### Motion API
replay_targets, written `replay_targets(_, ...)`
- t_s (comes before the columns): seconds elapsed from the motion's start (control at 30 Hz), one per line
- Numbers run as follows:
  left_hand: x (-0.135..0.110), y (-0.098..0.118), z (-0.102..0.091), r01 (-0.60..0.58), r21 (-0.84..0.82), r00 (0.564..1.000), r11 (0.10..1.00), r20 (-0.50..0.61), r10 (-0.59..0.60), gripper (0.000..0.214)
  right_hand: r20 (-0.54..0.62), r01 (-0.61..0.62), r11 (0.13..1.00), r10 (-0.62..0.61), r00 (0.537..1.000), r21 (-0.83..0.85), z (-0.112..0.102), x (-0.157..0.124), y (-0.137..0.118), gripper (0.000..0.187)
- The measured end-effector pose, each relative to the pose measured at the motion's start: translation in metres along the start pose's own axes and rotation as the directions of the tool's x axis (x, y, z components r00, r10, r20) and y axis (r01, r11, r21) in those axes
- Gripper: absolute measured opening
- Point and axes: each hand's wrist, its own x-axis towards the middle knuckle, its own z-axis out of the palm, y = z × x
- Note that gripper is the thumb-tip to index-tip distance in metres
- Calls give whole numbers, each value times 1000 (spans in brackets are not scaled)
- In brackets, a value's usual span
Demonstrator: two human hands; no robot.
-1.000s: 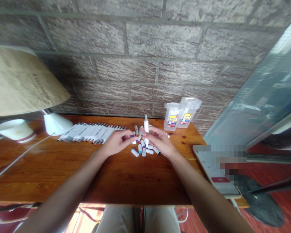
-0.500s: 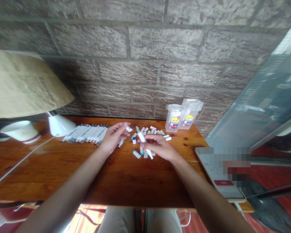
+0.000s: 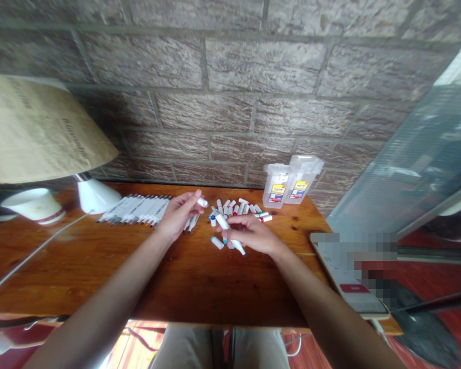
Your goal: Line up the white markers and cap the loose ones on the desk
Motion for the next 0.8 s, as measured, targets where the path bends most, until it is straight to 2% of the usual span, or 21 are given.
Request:
replay_targets(0.37, -4, -1, 5, -69, 64, 998, 996, 13, 68, 40, 20, -35, 999, 35, 999, -41, 2, 1, 1, 42)
replay_targets(0.8, -4, -1, 6, -104, 126, 994, 987, -12, 106, 41, 2, -41, 995, 42, 999, -96, 2, 2, 1, 35)
